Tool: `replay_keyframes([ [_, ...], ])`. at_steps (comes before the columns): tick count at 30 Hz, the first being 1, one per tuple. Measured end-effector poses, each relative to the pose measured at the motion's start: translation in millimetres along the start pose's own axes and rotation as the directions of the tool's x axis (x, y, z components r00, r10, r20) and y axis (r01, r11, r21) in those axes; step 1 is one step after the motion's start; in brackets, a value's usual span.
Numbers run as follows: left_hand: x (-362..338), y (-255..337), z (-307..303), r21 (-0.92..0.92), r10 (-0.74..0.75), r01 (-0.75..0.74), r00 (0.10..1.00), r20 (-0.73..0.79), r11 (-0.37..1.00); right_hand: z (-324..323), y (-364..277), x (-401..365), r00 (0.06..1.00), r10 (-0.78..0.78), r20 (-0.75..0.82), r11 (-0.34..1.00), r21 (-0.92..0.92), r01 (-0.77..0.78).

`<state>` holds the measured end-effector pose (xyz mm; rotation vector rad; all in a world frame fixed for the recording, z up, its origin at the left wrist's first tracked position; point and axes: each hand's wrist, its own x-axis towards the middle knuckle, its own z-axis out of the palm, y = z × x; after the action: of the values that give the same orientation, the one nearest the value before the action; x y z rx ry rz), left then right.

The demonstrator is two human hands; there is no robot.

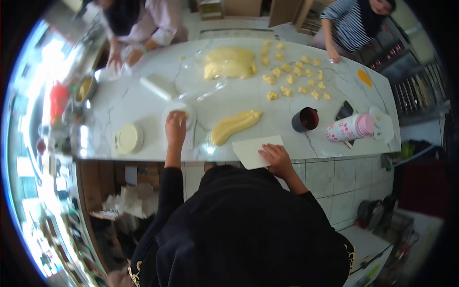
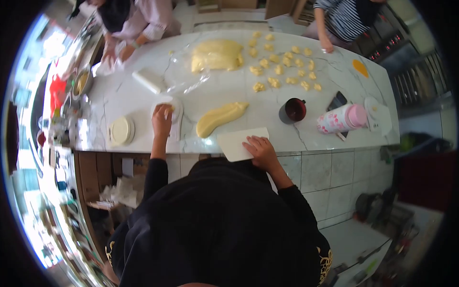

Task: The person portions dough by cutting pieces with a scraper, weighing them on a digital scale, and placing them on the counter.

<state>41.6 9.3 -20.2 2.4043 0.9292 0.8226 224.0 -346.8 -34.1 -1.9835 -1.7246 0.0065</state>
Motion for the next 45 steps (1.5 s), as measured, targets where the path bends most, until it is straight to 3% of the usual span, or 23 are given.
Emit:
replay_keyframes([
  [2, 10, -10, -3, -0.005, 0.057, -0.057, 0.998, 0.024, 0.998, -5, -10, -7, 0.996, 0.077, -0.054, 0.996, -0.043, -0.08],
  [4, 24, -14, -7, -0.175, -0.1, 0.12, 0.988, 0.12, 0.977, -7, -17, -9, 0.983, 0.142, -0.114, 0.985, -0.077, -0.151],
  [5, 33, -10, -10, -0.183, -0.049, 0.073, 0.99, 0.128, 0.98, -4, -22, -13, 0.97, 0.186, -0.158, 0.977, -0.071, -0.199],
  [7, 47, 2, -16, -0.282, -0.196, 0.202, 0.979, 0.05, 0.938, -6, -34, -17, 0.944, 0.271, -0.189, 0.955, -0.069, -0.288],
  [8, 54, 9, -16, -0.268, -0.162, 0.179, 0.983, 0.086, 0.947, -5, -40, -16, 0.926, 0.316, -0.209, 0.942, -0.051, -0.333],
  [10, 60, 37, -4, -0.437, -0.041, 0.05, 0.999, 0.029, 0.898, -5, -48, -19, 0.905, 0.336, -0.261, 0.929, -0.064, -0.363],
  [12, 56, 72, 21, -0.582, -0.041, 0.121, 0.988, 0.149, 0.804, -10, -53, -15, 0.877, 0.379, -0.296, 0.911, -0.046, -0.409],
  [16, 48, 118, 89, -0.724, 0.128, 0.167, 0.934, 0.334, 0.669, -11, -71, -19, 0.826, 0.394, -0.403, 0.899, -0.02, -0.438],
  [19, 57, 165, 119, -0.72, 0.273, 0.131, 0.867, 0.416, 0.681, -3, -79, -29, 0.791, 0.452, -0.413, 0.876, 0.038, -0.481],
  [22, 68, 213, 145, -0.762, 0.398, 0.018, 0.845, 0.357, 0.647, -6, -82, -34, 0.811, 0.422, -0.405, 0.889, 0.011, -0.457],
  [24, 77, 230, 186, -0.787, 0.397, 0.021, 0.855, 0.334, 0.617, -9, -83, -35, 0.815, 0.388, -0.43, 0.915, 0.077, -0.395],
  [26, 79, 243, 220, -0.774, 0.525, -0.112, 0.793, 0.308, 0.623, -13, -78, -39, 0.831, 0.372, -0.414, 0.923, 0.071, -0.377],
  [27, 82, 251, 233, -0.771, 0.5, -0.09, 0.807, 0.315, 0.631, -13, -77, -41, 0.832, 0.358, -0.423, 0.929, 0.073, -0.363],
  [29, 80, 265, 254, -0.752, 0.58, -0.138, 0.729, 0.363, 0.644, -17, -74, -48, 0.837, 0.362, -0.41, 0.928, 0.077, -0.364],
  [30, 71, 265, 264, -0.749, 0.559, -0.125, 0.747, 0.36, 0.651, -20, -71, -49, 0.826, 0.364, -0.43, 0.926, 0.075, -0.369],
  [32, 79, 273, 289, -0.719, 0.619, -0.123, 0.619, 0.484, 0.684, -12, -64, -60, 0.818, 0.368, -0.442, 0.926, 0.094, -0.366],
  [36, 78, 277, 301, -0.603, 0.619, -0.248, 0.563, 0.548, 0.758, -4, -49, -73, 0.775, 0.437, -0.457, 0.899, 0.211, -0.383],
  [39, 75, 280, 290, -0.361, 0.623, -0.526, 0.501, 0.601, 0.77, -7, -39, -68, 0.805, 0.39, -0.448, 0.915, 0.289, -0.282],
  [40, 75, 275, 289, -0.411, 0.652, -0.516, 0.483, 0.585, 0.751, -1, -39, -72, 0.817, 0.393, -0.422, 0.907, 0.327, -0.267],
  [41, 75, 268, 284, -0.517, 0.704, -0.478, 0.482, 0.522, 0.71, 5, -31, -74, 0.87, 0.376, -0.318, 0.919, 0.248, -0.307],
  [42, 71, 261, 259, -0.487, 0.664, -0.452, 0.507, 0.549, 0.748, 4, -29, -69, 0.912, 0.355, -0.204, 0.931, 0.16, -0.327],
  [44, 64, 254, 210, -0.695, 0.463, -0.017, 0.757, 0.46, 0.719, -22, -31, -57, 0.908, 0.411, -0.079, 0.897, 0.21, -0.388],
  [45, 59, 239, 189, -0.679, 0.423, 0.003, 0.781, 0.46, 0.734, -33, -32, -49, 0.881, 0.473, 0.012, 0.86, 0.21, -0.465],
])
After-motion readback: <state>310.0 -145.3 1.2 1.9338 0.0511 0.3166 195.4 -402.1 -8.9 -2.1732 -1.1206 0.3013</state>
